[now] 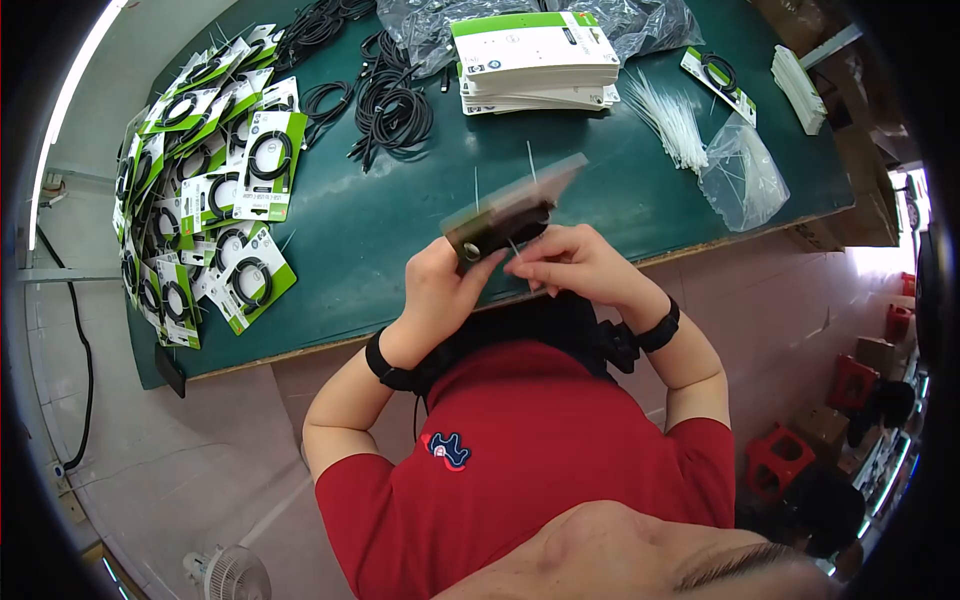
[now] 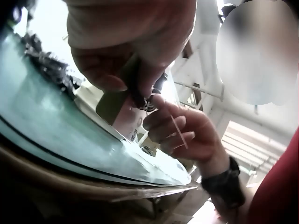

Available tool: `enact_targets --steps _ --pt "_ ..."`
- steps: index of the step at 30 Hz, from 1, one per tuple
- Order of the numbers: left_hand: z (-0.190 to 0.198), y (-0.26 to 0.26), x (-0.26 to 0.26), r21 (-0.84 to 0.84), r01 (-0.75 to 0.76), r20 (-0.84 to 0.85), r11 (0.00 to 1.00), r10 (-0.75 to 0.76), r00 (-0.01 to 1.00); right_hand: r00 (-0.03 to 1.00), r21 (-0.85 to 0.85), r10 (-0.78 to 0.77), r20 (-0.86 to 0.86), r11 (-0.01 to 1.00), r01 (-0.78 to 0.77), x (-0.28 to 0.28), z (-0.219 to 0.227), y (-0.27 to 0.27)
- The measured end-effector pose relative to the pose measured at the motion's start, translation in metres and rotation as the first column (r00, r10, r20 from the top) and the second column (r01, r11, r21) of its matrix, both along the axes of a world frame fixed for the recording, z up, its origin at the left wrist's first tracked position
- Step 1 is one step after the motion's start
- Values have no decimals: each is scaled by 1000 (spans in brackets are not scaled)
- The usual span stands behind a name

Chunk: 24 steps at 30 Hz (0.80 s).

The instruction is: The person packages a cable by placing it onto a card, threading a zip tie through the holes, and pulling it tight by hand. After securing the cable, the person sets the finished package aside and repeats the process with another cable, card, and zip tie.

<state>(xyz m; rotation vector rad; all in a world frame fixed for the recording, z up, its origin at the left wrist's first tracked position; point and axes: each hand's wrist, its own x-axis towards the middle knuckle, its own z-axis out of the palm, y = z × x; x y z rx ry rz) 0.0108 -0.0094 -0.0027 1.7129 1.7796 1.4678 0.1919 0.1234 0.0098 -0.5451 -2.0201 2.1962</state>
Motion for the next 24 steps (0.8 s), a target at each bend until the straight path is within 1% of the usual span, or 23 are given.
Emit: enact_targets --steps 1,2,3,4,5,6,7,8,10,13,15,17,19,20,21,22,23,24 --pt "-4 0 2 -117 13 299 993 23 954 1000 -3 1 5 1000 -1 -1 2 2" --pt "-6 0 4 -224 59 566 973 80 820 999 -59 -20 40 998 22 -2 4 4" --pt "-5 0 3 -226 58 569 972 83 818 996 -113 -38 76 992 46 -3 7 5" --pt "1 0 -1 -318 101 616 943 124 778 992 -166 -54 112 983 72 -4 7 6" --pt "7 1 -5 -403 149 654 903 171 737 992 -168 -51 115 983 70 -5 6 7" --pt "10 2 -8 -480 202 685 854 221 695 995 -191 -48 82 979 63 -5 5 8" --pt "10 2 -8 -481 201 686 853 224 692 998 -215 -47 50 975 57 -5 3 9" --pt "10 2 -8 -480 225 720 848 234 653 999 -238 -47 18 970 49 -5 2 9" --pt "9 2 -8 -471 270 781 840 256 569 999 -234 -38 34 971 44 -5 3 11" --pt "8 2 -10 -482 298 795 824 268 544 998 -224 -21 65 974 36 -5 3 11" --pt "8 2 -10 -485 309 802 818 275 530 998 -235 -53 39 970 60 -5 -1 11" --pt "8 2 -10 -501 325 816 802 312 487 998 -240 -64 29 968 69 -5 -1 10" --pt "7 3 -10 -506 332 824 796 331 461 996 -146 -91 19 985 93 -5 3 8" --pt "5 3 -11 -494 359 841 792 330 429 994 -101 -104 14 989 105 -5 3 7" --pt "3 3 -11 -481 385 857 788 330 396 995 -101 -100 17 990 101 -5 3 5" --pt "1 2 -11 -466 409 872 784 329 364 986 54 -158 -54 986 161 -7 1 2" --pt "1 2 -11 -464 407 873 786 329 360 970 203 -203 -134 953 227 -9 0 0" --pt "1 2 -10 -457 409 880 790 332 340 947 339 -234 -220 892 299 -10 -2 -2"
